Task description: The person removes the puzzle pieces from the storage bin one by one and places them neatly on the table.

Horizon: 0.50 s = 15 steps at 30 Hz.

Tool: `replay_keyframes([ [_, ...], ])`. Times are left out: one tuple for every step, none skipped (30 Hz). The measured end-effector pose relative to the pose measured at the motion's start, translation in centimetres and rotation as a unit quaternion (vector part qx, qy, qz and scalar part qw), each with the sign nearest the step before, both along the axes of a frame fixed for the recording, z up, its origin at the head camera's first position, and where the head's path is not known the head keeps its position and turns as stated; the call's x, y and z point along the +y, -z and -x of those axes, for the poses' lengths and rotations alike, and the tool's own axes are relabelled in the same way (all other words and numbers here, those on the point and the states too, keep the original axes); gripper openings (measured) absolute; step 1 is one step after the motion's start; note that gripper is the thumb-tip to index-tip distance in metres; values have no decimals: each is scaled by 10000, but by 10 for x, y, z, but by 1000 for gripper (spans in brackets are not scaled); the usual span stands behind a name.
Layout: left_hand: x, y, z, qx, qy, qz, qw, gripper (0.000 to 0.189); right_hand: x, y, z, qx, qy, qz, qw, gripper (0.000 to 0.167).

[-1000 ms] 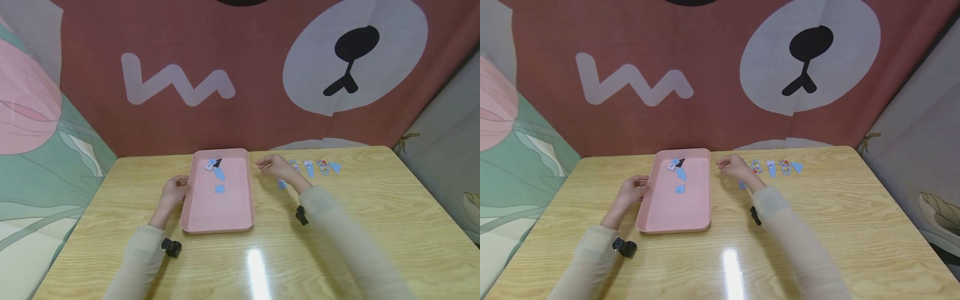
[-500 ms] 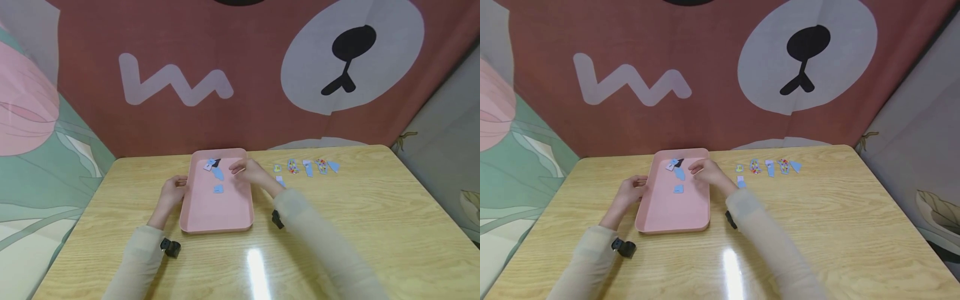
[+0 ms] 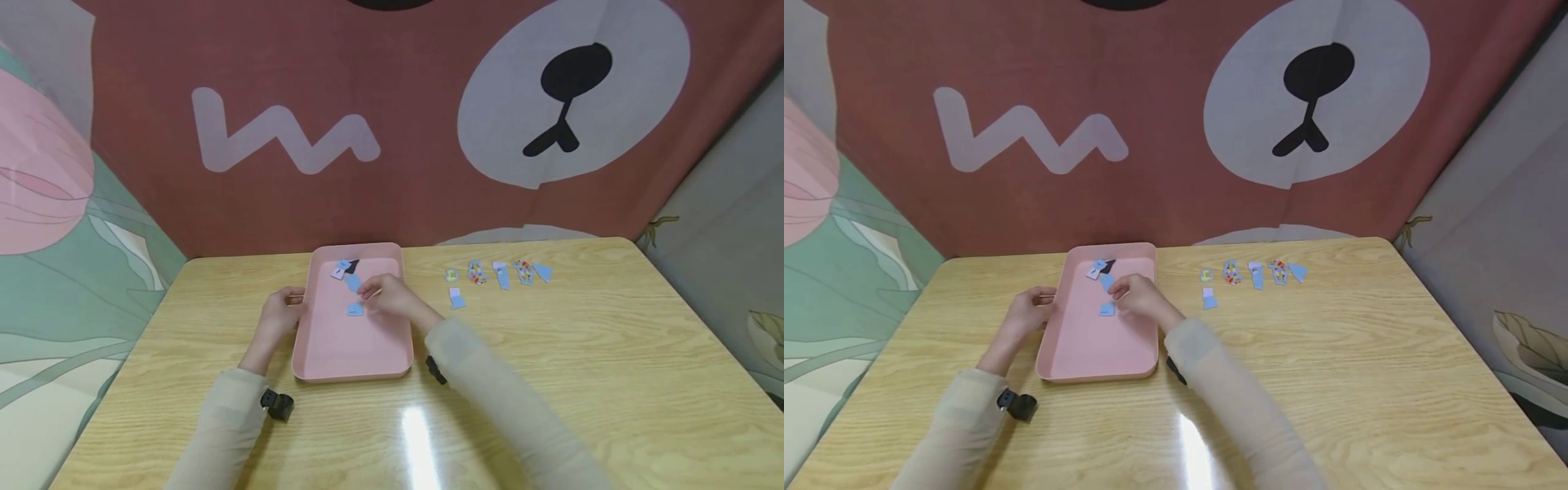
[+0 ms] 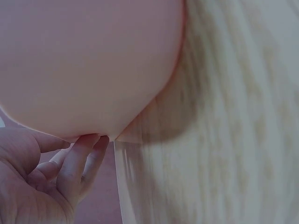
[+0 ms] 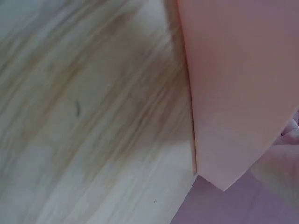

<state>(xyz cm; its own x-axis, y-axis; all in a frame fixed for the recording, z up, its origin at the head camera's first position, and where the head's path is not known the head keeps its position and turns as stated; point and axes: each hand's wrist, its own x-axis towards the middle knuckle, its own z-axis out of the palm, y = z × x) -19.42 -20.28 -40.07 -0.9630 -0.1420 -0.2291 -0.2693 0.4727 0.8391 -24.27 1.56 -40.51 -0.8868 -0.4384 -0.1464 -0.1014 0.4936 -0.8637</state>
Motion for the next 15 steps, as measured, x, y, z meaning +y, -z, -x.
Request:
replay_keyframes([
  [0, 0, 0, 3, 0, 7, 10000, 40, -1, 1, 0, 2, 25, -11, 10000, 29],
  [0, -1, 0, 7, -5, 16, 10000, 40, -3, 2, -1, 11, 37, -17, 10000, 29],
  [1, -1, 0, 11, -8, 23, 10000, 40, -4, 2, -1, 9, 53, -30, 10000, 30],
  [1, -1, 0, -4, -9, 29, 10000, 40, -5, 3, -2, 12, 52, -33, 10000, 31],
  [0, -1, 0, -8, -11, 27, 10000, 40, -5, 4, -2, 11, 33, -30, 10000, 32],
  [0, -1, 0, -15, -10, 30, 10000, 40, -6, 4, -2, 19, 15, -26, 10000, 33],
  [0, 0, 0, -25, -15, 31, 10000, 40, -6, 5, -3, 6, 0, -22, 10000, 34],
  [0, 0, 1, -32, -22, 36, 10000, 40, -7, 5, -3, -7, -17, -20, 10000, 34],
  [0, 0, 1, -33, -21, 49, 10000, 40, -7, 5, -4, -21, -23, -28, 10000, 35],
  [0, 1, 1, -32, -25, 51, 10000, 40, -8, 5, -4, -32, -26, -16, 10000, 35],
  [0, 1, 1, -22, -27, 52, 10000, 40, -8, 5, -4, -27, -18, -11, 10000, 35],
  [0, 2, 1, -19, -28, 56, 10000, 39, -9, 6, -5, -4, -7, -24, 10000, 35],
  [-1, 2, 1, -15, -33, 48, 10000, 40, -10, 6, -5, 19, 10, -45, 10000, 34],
  [-1, 2, 1, -7, -33, 31, 10000, 40, -10, 6, -5, 19, 33, -57, 10000, 34],
  [-1, 3, 1, -4, -33, 20, 10000, 40, -11, 6, -5, 17, 58, -69, 10000, 34],
])
